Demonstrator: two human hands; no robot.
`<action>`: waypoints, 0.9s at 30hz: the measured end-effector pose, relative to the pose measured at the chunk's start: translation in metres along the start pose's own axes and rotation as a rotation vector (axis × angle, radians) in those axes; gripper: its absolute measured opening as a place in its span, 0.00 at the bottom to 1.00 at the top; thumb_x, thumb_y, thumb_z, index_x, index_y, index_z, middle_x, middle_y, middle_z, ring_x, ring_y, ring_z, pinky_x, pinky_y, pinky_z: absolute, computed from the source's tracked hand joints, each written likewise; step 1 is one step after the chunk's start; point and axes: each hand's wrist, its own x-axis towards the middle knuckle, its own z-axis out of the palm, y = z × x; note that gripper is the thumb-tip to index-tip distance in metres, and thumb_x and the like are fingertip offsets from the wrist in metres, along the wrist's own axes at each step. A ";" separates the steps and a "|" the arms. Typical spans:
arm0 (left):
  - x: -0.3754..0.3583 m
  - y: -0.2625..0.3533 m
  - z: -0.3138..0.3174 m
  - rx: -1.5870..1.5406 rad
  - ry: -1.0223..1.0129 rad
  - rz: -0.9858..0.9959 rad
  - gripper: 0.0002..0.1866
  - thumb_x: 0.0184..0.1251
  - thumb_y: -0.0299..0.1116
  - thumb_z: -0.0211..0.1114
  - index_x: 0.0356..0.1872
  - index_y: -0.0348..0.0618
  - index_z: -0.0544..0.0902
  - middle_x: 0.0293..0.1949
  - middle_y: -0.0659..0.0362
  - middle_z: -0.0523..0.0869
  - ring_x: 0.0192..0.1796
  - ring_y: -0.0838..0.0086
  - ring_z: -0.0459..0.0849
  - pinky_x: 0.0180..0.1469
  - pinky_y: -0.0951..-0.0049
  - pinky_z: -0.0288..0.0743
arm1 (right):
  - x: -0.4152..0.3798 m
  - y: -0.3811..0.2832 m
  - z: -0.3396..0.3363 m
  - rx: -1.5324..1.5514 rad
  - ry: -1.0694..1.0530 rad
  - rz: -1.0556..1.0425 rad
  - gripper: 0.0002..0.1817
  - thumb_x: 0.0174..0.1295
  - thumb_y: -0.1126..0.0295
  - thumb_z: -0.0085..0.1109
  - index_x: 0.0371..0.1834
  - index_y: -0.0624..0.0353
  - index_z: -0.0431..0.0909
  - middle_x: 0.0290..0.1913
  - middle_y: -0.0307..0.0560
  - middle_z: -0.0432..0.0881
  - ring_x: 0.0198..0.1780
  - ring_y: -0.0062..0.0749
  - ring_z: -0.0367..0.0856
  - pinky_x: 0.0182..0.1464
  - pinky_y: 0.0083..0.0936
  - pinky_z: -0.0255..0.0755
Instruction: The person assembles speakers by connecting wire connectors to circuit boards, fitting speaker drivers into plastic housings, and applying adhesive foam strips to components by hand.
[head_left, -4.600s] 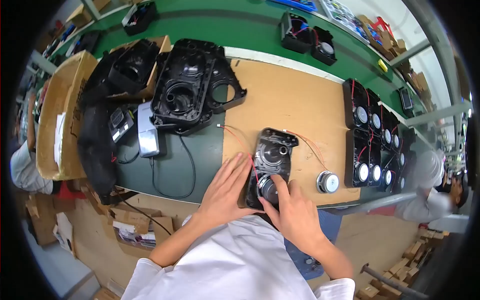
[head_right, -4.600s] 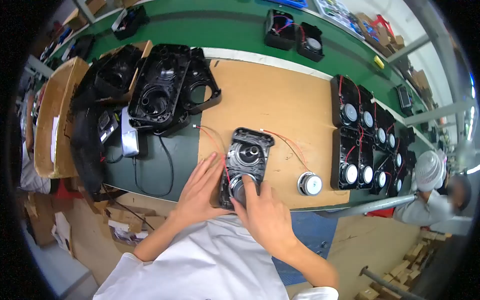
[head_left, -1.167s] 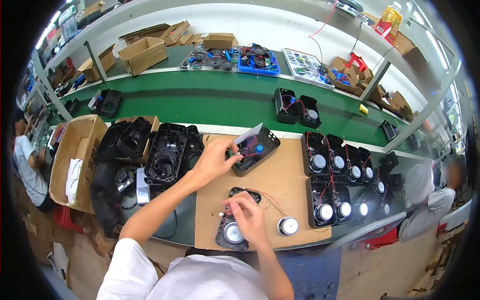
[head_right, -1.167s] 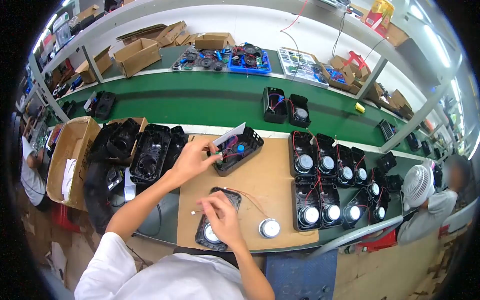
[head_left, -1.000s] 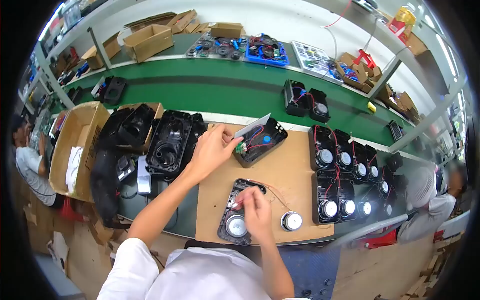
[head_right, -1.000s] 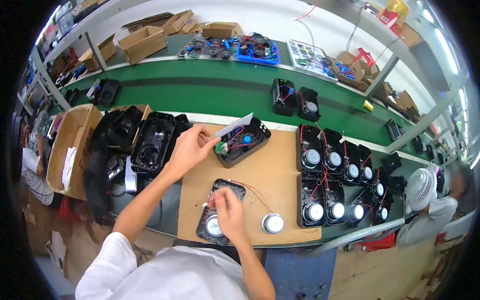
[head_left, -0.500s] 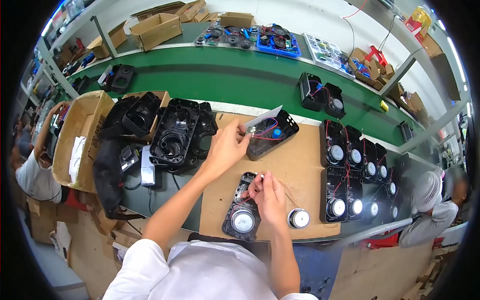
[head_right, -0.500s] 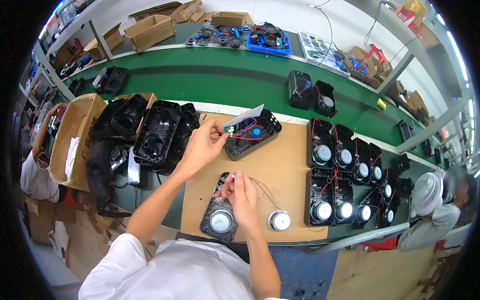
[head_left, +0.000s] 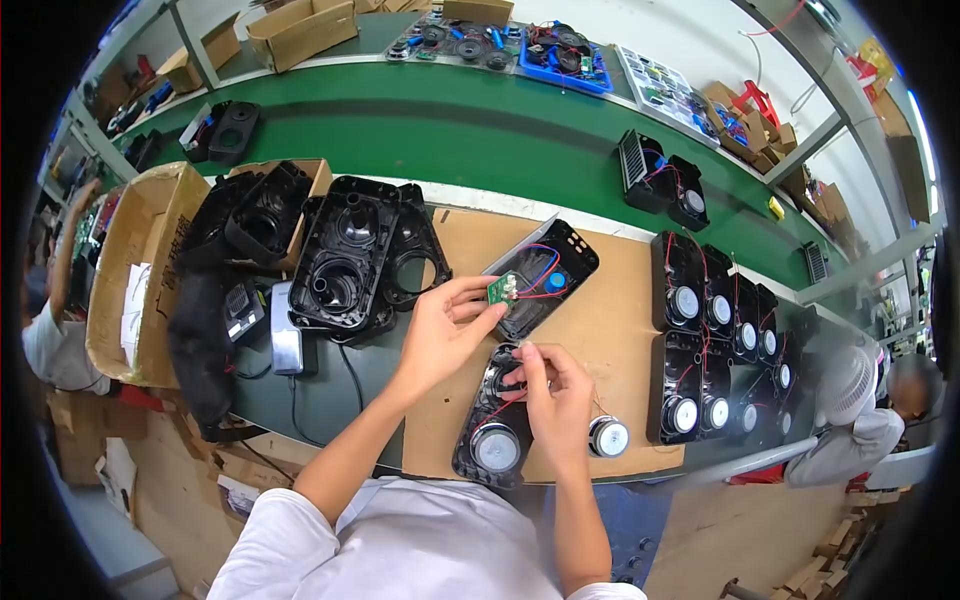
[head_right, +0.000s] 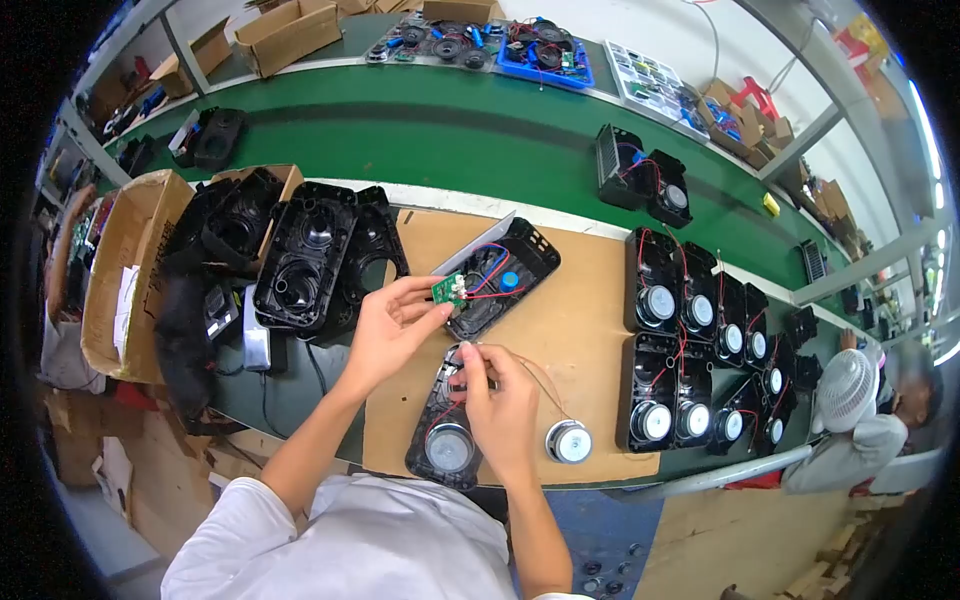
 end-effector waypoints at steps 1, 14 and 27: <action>-0.001 -0.001 -0.002 -0.016 0.001 -0.005 0.21 0.69 0.20 0.70 0.61 0.26 0.79 0.55 0.47 0.88 0.56 0.70 0.87 0.58 0.73 0.82 | 0.003 -0.001 0.001 0.003 -0.002 0.012 0.12 0.79 0.72 0.53 0.46 0.73 0.81 0.39 0.48 0.85 0.35 0.27 0.87 0.38 0.24 0.86; -0.001 -0.003 -0.006 -0.103 -0.046 0.025 0.20 0.71 0.18 0.66 0.62 0.26 0.79 0.57 0.46 0.87 0.58 0.69 0.87 0.61 0.71 0.82 | 0.033 0.000 0.008 -0.036 -0.150 0.083 0.15 0.82 0.67 0.45 0.47 0.69 0.77 0.34 0.42 0.77 0.35 0.24 0.84 0.37 0.22 0.84; -0.004 -0.005 -0.019 -0.031 -0.070 0.069 0.20 0.71 0.14 0.63 0.64 0.26 0.78 0.60 0.44 0.85 0.61 0.68 0.86 0.64 0.70 0.81 | 0.062 0.004 0.011 0.282 -0.181 0.286 0.17 0.82 0.58 0.48 0.47 0.62 0.79 0.35 0.38 0.80 0.36 0.26 0.85 0.40 0.27 0.84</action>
